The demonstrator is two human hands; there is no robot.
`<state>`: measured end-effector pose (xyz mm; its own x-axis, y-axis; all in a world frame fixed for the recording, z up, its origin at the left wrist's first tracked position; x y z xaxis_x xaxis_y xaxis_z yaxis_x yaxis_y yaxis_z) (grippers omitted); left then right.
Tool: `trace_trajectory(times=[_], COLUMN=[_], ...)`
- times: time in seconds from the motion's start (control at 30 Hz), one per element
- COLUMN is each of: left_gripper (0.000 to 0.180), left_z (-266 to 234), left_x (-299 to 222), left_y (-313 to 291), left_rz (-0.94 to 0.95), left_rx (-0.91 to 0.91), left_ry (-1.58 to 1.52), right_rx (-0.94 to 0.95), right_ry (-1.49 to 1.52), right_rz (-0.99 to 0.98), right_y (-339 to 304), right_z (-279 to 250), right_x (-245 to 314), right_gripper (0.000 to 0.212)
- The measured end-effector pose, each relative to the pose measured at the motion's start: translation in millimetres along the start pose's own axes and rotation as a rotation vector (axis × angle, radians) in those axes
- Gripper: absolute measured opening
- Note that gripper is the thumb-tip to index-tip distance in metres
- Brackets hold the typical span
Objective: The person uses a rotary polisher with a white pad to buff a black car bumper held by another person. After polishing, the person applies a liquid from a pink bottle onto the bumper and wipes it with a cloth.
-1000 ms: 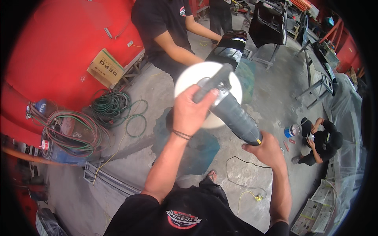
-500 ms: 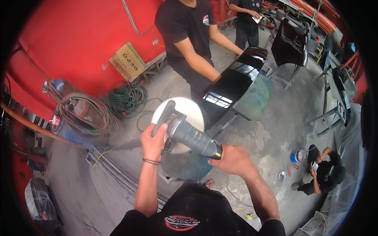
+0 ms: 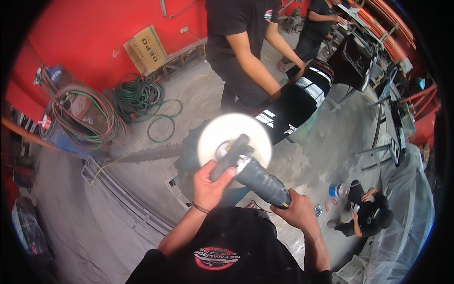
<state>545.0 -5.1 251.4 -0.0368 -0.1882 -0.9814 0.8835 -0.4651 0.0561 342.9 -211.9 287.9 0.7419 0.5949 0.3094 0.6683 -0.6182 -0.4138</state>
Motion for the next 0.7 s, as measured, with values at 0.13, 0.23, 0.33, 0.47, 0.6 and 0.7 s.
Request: trace_trajectory(times=[0.13, 0.23, 0.33, 0.47, 0.6, 0.7], left_gripper=[0.023, 0.033, 0.032, 0.032, 0.029, 0.027], left_z=[45, 78, 109, 117, 92, 69], left_x=[-17, -38, -29, -25, -22, -20], left_y=[20, 29, 37, 34, 27, 20], left_rz=[0.162, 0.215, 0.352, 0.430, 0.377, 0.309], left_rx=[0.147, 0.262, 0.328, 0.299, 0.263, 0.229], left_ry=[0.072, 0.075, 0.250, 0.255, 0.216, 0.179], right_rx=[-0.046, -0.026, 0.036, 0.088, 0.079, 0.060], right_ry=[0.132, 0.297, 0.386, 0.475, 0.385, 0.372], right_rz=[0.067, 0.105, 0.217, 0.234, 0.215, 0.236], right_y=[-9, -8, -8, -7, -4, -1], right_z=[-19, -18, -3, 7, 18, 25], right_x=[-22, -55, -100, -104, -103, -71], right_gripper=[0.054, 0.049, 0.039, 0.028, 0.034, 0.047])
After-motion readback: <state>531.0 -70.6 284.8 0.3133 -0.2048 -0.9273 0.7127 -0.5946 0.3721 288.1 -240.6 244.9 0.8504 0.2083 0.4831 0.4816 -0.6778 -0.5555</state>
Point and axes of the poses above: each hand's wrist, its own y-axis towards the middle knuckle, its own z-axis out of the palm, x = y × z, the point moved 5 cm from there along y, towards the middle knuckle, and after that the axes turned 7 degrees about z, right-handed, at the moved point
